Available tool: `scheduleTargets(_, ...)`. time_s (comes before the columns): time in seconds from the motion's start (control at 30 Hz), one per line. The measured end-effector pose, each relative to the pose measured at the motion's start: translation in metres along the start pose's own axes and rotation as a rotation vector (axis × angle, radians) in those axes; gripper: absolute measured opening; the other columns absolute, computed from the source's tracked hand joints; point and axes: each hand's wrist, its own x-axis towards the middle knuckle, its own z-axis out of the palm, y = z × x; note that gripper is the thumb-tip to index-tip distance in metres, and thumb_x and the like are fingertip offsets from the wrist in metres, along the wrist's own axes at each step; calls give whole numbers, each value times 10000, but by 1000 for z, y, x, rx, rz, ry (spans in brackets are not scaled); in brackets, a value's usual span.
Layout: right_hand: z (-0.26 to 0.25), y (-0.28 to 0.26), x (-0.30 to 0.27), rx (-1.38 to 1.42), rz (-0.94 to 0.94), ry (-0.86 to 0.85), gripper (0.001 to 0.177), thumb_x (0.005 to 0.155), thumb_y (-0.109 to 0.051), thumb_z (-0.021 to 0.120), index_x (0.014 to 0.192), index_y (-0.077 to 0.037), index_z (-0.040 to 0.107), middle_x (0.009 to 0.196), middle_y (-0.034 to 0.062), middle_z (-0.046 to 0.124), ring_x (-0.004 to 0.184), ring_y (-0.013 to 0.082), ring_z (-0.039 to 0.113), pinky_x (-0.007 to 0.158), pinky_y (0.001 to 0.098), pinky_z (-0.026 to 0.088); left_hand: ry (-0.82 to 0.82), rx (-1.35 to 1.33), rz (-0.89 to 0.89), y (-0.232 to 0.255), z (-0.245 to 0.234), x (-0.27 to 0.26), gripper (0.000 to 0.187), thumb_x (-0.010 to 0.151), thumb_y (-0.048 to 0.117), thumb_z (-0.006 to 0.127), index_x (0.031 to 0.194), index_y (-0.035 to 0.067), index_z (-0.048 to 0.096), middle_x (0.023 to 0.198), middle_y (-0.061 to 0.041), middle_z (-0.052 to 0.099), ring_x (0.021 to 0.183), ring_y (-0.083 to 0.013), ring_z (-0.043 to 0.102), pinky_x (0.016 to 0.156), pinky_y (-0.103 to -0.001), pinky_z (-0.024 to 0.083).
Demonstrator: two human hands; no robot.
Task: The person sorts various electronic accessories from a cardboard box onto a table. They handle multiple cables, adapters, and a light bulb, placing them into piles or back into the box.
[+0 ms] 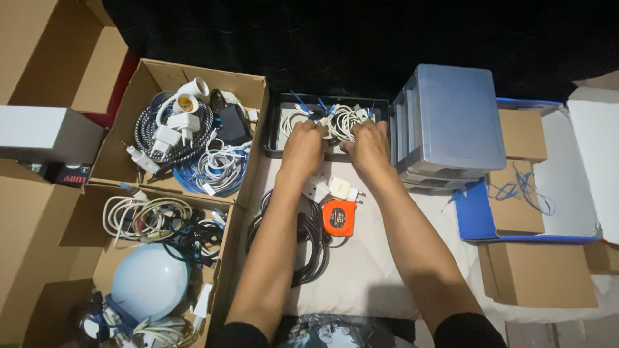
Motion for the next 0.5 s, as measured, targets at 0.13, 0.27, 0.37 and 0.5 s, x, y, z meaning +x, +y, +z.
scheduleTargets(0.13, 1, 6, 1, 29, -66, 8, 293, 776, -167, 832, 1000, 3, 746, 1051, 209, 726, 1033, 418, 578, 920, 470, 484, -56, 48, -68, -8, 24, 14, 258, 752, -3, 699, 1000, 30, 761, 1143, -229, 661, 1087, -410, 610, 940, -474, 518)
scheduleTargets(0.27, 4, 11, -2, 122, -107, 95, 236, 820, -113, 770, 1018, 7, 722, 1039, 209, 736, 1002, 431, 583, 894, 499, 488, -117, 126, -138, -14, 39, 18, 234, 795, -36, 656, 965, 56, 787, 1182, -227, 637, 1132, -391, 609, 946, -462, 532)
scheduleTargets(0.37, 6, 13, -1, 186, -47, 188, 205, 885, -104, 733, 1036, 28, 687, 1010, 252, 701, 984, 439, 597, 839, 515, 496, -119, 157, -129, -15, 42, 20, 243, 773, -32, 659, 938, 73, 802, 1188, -221, 627, 1131, -386, 603, 942, -456, 532)
scheduleTargets(0.5, 5, 21, 3, 230, 59, 214, 207, 921, -95, 690, 1081, 32, 661, 924, 280, 652, 911, 418, 628, 787, 511, 510, -105, 120, -126, -12, 37, 17, 214, 810, -15, 671, 943, 84, 807, 1175, -192, 629, 1118, -358, 607, 931, -445, 542)
